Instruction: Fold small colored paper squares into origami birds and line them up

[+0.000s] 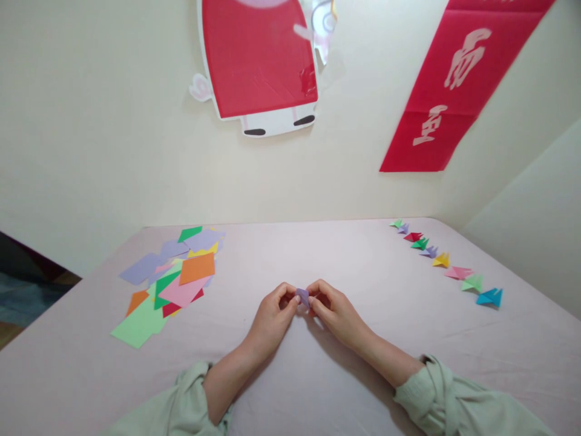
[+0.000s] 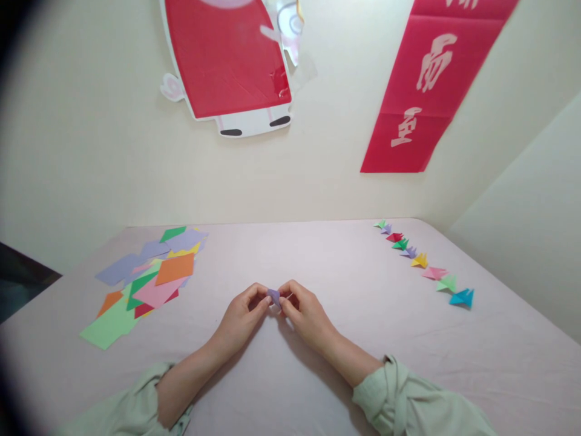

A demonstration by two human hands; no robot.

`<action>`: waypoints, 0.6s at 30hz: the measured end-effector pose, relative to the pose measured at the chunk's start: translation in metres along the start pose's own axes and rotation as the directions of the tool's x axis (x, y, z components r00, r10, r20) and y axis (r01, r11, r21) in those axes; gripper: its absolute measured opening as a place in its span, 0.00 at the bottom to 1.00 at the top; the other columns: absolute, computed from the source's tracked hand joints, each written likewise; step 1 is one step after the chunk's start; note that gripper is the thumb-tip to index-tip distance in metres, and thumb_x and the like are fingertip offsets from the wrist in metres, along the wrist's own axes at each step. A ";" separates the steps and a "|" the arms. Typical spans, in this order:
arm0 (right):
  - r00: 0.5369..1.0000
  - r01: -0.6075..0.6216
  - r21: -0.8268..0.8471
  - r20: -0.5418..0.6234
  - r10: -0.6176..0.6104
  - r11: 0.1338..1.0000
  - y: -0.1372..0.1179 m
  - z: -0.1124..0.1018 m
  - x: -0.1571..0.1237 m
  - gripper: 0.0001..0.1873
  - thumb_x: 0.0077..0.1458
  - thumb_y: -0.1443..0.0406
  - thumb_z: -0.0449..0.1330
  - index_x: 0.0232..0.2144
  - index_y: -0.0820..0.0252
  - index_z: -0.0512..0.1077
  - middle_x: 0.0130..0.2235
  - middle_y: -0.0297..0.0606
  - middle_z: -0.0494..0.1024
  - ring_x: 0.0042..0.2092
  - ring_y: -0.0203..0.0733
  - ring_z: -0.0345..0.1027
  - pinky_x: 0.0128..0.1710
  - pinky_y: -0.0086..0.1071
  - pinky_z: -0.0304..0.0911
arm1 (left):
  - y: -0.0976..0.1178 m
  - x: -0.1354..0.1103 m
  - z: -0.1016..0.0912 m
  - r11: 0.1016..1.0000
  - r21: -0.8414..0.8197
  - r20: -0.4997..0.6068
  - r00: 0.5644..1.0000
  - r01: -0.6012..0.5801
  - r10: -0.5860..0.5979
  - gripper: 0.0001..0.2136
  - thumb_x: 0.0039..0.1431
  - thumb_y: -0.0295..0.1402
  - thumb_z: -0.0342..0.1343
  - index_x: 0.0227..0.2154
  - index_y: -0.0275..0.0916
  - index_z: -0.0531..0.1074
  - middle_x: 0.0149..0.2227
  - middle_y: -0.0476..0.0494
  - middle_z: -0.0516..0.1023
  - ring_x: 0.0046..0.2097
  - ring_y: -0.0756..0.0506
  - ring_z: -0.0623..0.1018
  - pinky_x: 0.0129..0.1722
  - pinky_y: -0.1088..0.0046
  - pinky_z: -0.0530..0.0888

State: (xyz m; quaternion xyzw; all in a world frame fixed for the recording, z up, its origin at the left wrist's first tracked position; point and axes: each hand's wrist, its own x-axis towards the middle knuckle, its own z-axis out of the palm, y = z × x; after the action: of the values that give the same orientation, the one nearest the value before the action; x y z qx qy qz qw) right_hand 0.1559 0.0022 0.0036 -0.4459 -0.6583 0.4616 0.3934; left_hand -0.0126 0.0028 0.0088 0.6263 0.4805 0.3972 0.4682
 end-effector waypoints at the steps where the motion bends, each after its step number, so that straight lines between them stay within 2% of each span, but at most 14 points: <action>1: 1.000 -0.001 0.000 0.007 0.001 1.000 -0.001 0.000 0.000 0.04 0.59 0.67 0.53 0.34 0.59 0.68 0.29 0.32 0.72 0.30 0.36 0.67 0.31 0.29 0.60 | 0.000 0.000 0.000 1.000 0.002 0.005 1.000 0.000 0.000 0.06 0.59 0.33 0.52 0.32 0.38 0.72 0.32 0.49 0.76 0.36 0.48 0.74 0.38 0.74 0.68; 9: 1.000 -0.027 -0.059 0.011 0.027 0.998 -0.002 0.003 0.000 0.04 0.59 0.65 0.55 0.31 0.58 0.66 0.24 0.28 0.69 0.26 0.33 0.62 0.27 0.27 0.57 | -0.002 0.000 0.002 1.000 0.007 0.003 1.000 0.015 -0.015 0.06 0.58 0.33 0.54 0.30 0.37 0.71 0.30 0.50 0.75 0.34 0.48 0.73 0.35 0.75 0.67; 15: 0.998 -0.054 -0.088 -0.023 0.052 0.995 0.000 0.004 0.001 0.05 0.59 0.65 0.55 0.30 0.58 0.64 0.23 0.27 0.69 0.24 0.34 0.61 0.26 0.27 0.55 | 0.001 -0.002 0.000 0.999 -0.038 0.038 0.999 -0.006 0.008 0.12 0.63 0.39 0.50 0.30 0.37 0.72 0.31 0.49 0.75 0.35 0.47 0.73 0.37 0.74 0.67; 18: 0.999 -0.037 -0.105 -0.027 0.034 0.994 0.000 0.005 0.001 0.06 0.59 0.65 0.55 0.29 0.58 0.64 0.23 0.27 0.69 0.25 0.34 0.61 0.26 0.27 0.54 | 0.000 -0.001 0.001 1.000 -0.022 0.046 0.999 0.001 0.000 0.09 0.61 0.38 0.53 0.31 0.37 0.72 0.32 0.49 0.76 0.36 0.47 0.74 0.37 0.74 0.68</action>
State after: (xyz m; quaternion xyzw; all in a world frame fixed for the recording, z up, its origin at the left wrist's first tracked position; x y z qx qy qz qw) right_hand 0.1512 0.0015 0.0025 -0.4836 -0.6687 0.4273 0.3693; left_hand -0.0122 0.0012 0.0085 0.6299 0.4653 0.3876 0.4863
